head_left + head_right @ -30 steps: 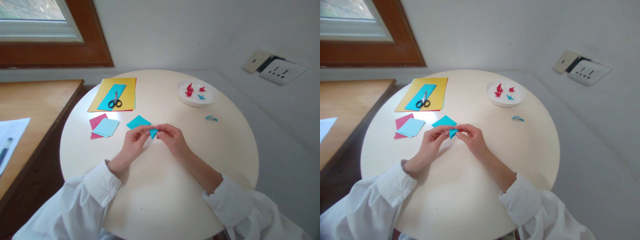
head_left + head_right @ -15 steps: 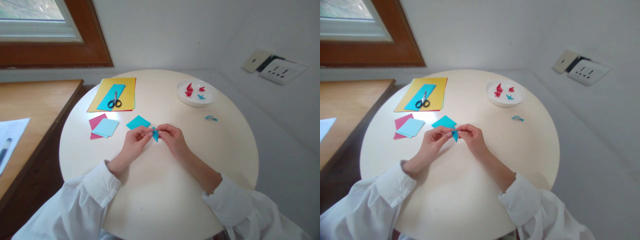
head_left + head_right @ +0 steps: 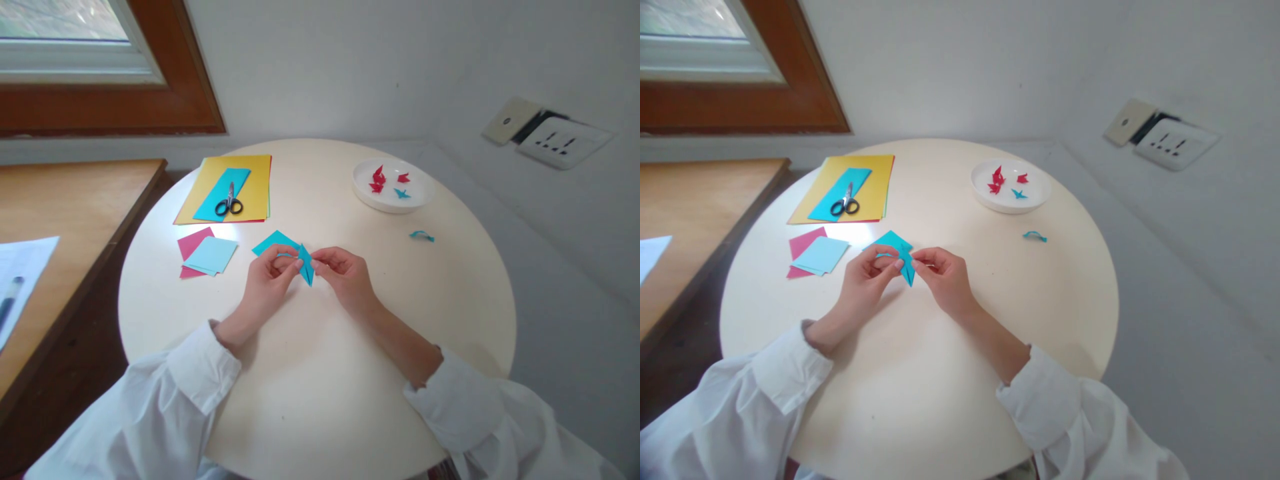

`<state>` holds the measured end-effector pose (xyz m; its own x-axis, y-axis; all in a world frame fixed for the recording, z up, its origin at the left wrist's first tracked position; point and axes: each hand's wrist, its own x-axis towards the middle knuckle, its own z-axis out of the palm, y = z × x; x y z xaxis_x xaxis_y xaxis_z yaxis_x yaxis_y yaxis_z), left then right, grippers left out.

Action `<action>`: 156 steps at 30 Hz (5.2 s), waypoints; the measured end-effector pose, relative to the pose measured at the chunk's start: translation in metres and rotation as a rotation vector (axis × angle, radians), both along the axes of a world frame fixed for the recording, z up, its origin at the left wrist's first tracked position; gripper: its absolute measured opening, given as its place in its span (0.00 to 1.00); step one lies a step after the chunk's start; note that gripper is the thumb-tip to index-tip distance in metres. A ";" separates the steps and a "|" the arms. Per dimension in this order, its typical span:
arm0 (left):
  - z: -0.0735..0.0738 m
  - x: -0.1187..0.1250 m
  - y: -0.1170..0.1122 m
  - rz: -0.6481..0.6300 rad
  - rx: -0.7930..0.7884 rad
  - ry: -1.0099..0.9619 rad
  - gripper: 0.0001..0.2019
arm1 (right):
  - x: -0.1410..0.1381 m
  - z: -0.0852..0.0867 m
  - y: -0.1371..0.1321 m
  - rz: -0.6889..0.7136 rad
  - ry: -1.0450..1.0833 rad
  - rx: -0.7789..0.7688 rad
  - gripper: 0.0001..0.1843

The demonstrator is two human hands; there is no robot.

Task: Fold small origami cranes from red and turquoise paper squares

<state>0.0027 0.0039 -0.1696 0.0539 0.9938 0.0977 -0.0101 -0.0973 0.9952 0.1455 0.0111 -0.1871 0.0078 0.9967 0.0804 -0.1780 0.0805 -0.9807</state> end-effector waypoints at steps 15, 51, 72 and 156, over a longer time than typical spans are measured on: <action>-0.004 0.000 0.002 0.038 0.130 0.059 0.12 | 0.001 -0.002 0.003 0.034 0.051 -0.074 0.15; 0.006 -0.001 0.004 -0.233 -0.306 -0.499 0.07 | 0.005 0.005 -0.002 0.230 0.056 0.014 0.14; -0.004 -0.006 0.003 -0.124 -0.077 0.087 0.17 | 0.007 0.005 0.001 0.079 0.002 -0.021 0.09; -0.009 -0.002 0.003 -0.136 -0.030 0.144 0.22 | 0.003 0.009 -0.007 0.351 -0.403 0.043 0.16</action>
